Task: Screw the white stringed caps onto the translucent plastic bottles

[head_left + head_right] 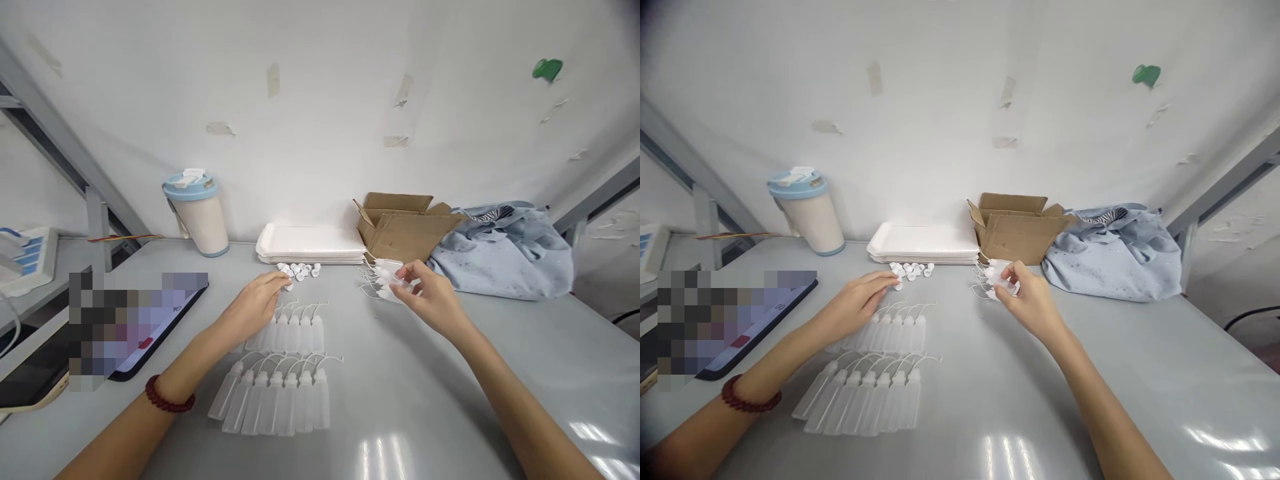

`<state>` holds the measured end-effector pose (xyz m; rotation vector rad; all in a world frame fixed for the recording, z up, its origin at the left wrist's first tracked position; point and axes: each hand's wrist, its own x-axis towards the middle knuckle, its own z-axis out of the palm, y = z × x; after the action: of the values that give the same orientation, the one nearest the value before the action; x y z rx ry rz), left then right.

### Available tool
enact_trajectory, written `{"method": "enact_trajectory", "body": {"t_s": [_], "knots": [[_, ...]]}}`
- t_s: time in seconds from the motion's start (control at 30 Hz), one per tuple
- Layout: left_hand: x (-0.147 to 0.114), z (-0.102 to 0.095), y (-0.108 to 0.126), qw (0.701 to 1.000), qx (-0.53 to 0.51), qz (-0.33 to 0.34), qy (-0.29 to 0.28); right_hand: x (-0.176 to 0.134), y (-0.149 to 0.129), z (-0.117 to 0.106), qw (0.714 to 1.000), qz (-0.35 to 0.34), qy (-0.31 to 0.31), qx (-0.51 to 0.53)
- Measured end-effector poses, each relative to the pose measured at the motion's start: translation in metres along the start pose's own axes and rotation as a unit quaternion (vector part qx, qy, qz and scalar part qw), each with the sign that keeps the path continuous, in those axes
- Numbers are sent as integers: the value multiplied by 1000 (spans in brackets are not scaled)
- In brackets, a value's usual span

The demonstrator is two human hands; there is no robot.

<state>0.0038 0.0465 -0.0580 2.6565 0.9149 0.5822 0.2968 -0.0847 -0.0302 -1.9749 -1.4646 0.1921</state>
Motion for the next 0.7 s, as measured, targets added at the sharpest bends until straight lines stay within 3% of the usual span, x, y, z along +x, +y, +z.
{"method": "enact_trajectory", "body": {"t_s": [0.27, 0.7], "knots": [[1, -1, 6, 996, -44, -64, -54, 7, 18, -5, 990, -69, -52, -110], [2, -2, 6, 998, -34, -35, -41, 9, 19, 1, 983, -139, -27, -119]]}}
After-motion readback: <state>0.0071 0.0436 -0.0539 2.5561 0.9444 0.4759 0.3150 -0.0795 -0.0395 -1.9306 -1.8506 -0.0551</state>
